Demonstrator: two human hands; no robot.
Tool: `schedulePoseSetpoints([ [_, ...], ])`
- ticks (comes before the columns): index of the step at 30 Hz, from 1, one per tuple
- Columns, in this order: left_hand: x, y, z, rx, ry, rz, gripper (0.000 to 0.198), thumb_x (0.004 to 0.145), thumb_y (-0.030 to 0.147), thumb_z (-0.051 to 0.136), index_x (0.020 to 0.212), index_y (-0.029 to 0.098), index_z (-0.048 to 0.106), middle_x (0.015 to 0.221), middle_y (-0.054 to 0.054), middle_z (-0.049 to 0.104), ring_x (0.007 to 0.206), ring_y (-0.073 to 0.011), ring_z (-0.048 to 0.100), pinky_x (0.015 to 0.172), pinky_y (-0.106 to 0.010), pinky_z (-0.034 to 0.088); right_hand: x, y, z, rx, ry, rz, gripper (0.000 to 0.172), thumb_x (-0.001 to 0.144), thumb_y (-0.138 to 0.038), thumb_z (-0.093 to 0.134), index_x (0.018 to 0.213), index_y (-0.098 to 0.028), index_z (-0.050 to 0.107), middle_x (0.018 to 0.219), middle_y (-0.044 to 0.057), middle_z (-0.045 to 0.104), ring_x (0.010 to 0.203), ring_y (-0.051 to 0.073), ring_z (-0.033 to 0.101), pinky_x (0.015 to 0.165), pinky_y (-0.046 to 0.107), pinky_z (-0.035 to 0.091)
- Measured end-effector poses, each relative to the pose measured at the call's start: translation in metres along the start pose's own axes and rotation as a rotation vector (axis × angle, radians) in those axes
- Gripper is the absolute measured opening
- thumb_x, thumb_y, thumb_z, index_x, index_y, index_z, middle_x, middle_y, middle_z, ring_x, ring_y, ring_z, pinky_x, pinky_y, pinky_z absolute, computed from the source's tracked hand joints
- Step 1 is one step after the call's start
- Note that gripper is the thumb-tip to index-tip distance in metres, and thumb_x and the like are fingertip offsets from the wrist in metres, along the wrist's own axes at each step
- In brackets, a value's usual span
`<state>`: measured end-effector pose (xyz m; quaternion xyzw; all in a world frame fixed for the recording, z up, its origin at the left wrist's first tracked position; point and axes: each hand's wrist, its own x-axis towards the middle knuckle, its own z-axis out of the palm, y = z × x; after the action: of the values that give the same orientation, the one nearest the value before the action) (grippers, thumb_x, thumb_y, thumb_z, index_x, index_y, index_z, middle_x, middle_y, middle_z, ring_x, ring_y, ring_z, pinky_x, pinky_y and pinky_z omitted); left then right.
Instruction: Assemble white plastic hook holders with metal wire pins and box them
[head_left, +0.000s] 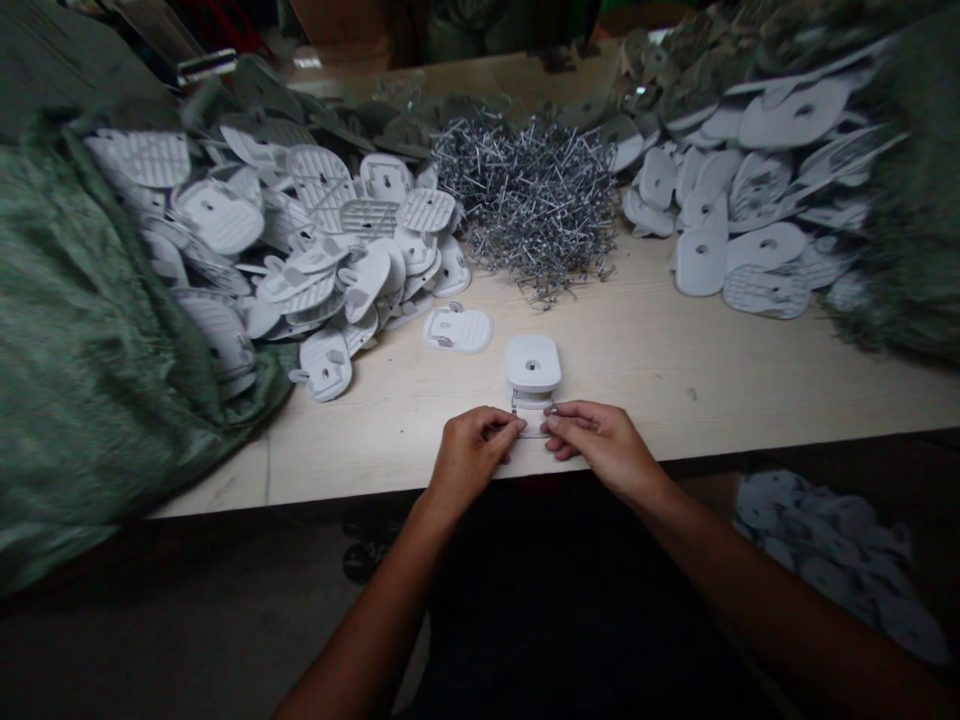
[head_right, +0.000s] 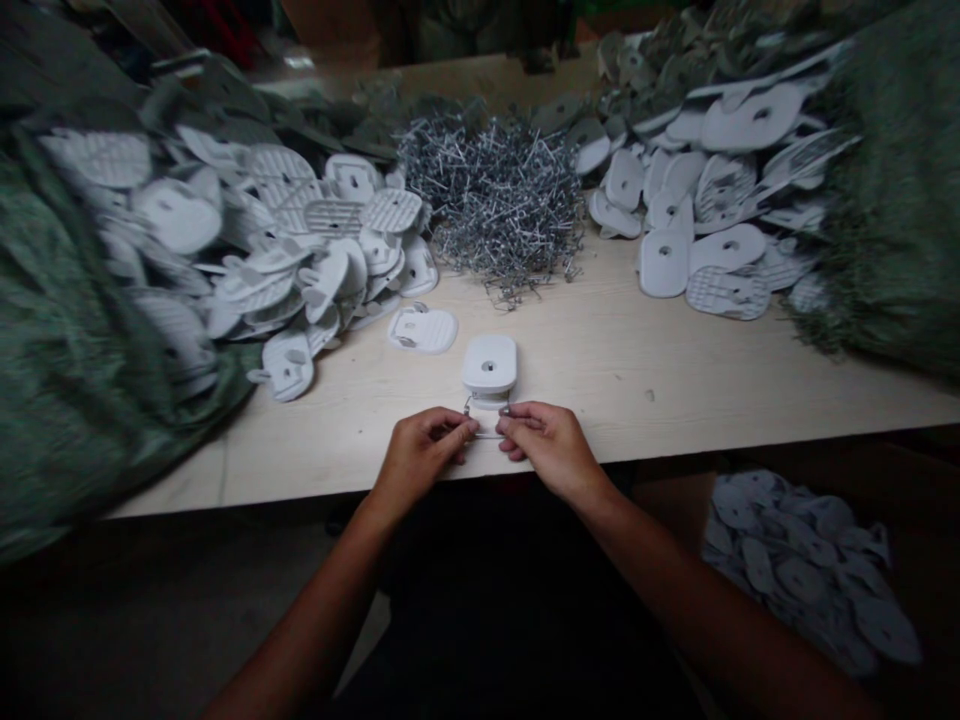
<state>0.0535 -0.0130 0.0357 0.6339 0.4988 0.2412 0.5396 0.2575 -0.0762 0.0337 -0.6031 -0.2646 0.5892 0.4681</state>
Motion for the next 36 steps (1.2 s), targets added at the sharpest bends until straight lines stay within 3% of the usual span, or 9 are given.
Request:
schedulePoseSetpoints([
  [7, 0.005, -0.005, 0.000, 0.011, -0.031, 0.010, 0.022, 0.095, 0.041, 0.076, 0.094, 0.019, 0.082, 0.077, -0.002, 0.077, 0.055, -0.0140, 0.064, 0.056, -0.026, 0.049, 0.003, 0.001, 0.001, -0.022, 0.019, -0.001, 0.043, 0.074, -0.048, 0.093, 0.101, -0.016, 0.081, 0.091, 0.012, 0.082, 0.071, 0.021, 0.076, 0.063, 0.032, 0.063],
  [13, 0.009, -0.005, -0.004, 0.137, 0.006, 0.072, 0.018, 0.091, 0.038, 0.081, 0.095, 0.020, 0.079, 0.081, -0.002, 0.074, 0.068, -0.0156, 0.064, 0.064, -0.026, 0.048, 0.003, 0.001, 0.002, -0.029, 0.018, 0.006, 0.043, 0.073, -0.048, 0.093, 0.098, -0.018, 0.076, 0.087, 0.010, 0.081, 0.068, 0.020, 0.075, 0.063, 0.033, 0.064],
  [17, 0.012, -0.004, -0.008, 0.149, 0.070, 0.077, 0.037, 0.084, 0.038, 0.089, 0.111, 0.021, 0.071, 0.086, 0.002, 0.070, 0.067, -0.0132, 0.060, 0.065, -0.026, 0.048, 0.002, -0.001, 0.005, -0.024, 0.043, -0.023, 0.044, 0.075, -0.049, 0.092, 0.099, -0.022, 0.067, 0.083, 0.006, 0.079, 0.066, 0.020, 0.074, 0.061, 0.033, 0.063],
  [20, 0.013, -0.003, -0.009, 0.093, 0.036, 0.113, 0.040, 0.086, 0.035, 0.087, 0.121, 0.022, 0.070, 0.094, 0.001, 0.071, 0.070, -0.0123, 0.062, 0.068, -0.026, 0.050, 0.001, -0.003, 0.008, -0.003, 0.063, -0.042, 0.046, 0.077, -0.049, 0.090, 0.100, -0.024, 0.059, 0.080, 0.004, 0.078, 0.064, 0.020, 0.073, 0.060, 0.032, 0.062],
  [24, 0.015, -0.003, -0.006, 0.031, -0.014, 0.101, 0.029, 0.088, 0.036, 0.085, 0.111, 0.021, 0.074, 0.086, 0.001, 0.070, 0.069, -0.0125, 0.059, 0.066, -0.025, 0.048, 0.001, -0.003, 0.010, 0.023, 0.084, -0.045, 0.048, 0.075, -0.049, 0.090, 0.097, -0.025, 0.055, 0.078, 0.002, 0.078, 0.063, 0.019, 0.073, 0.060, 0.032, 0.062],
  [30, 0.022, -0.002, -0.001, -0.124, -0.069, 0.015, 0.034, 0.087, 0.043, 0.085, 0.107, 0.019, 0.071, 0.073, 0.003, 0.064, 0.058, -0.0112, 0.053, 0.055, -0.024, 0.039, 0.004, -0.007, 0.010, 0.095, 0.109, -0.005, 0.048, 0.072, -0.046, 0.091, 0.093, -0.025, 0.053, 0.076, 0.002, 0.077, 0.059, 0.018, 0.073, 0.057, 0.030, 0.062],
  [36, 0.033, 0.000, -0.009, 0.050, -0.036, 0.122, 0.037, 0.082, 0.043, 0.091, 0.105, 0.020, 0.074, 0.080, 0.002, 0.067, 0.068, -0.0135, 0.059, 0.064, -0.026, 0.047, 0.004, -0.015, 0.009, 0.207, 0.107, 0.070, 0.046, 0.068, -0.038, 0.093, 0.091, -0.023, 0.055, 0.079, 0.003, 0.078, 0.062, 0.018, 0.073, 0.061, 0.031, 0.064],
])
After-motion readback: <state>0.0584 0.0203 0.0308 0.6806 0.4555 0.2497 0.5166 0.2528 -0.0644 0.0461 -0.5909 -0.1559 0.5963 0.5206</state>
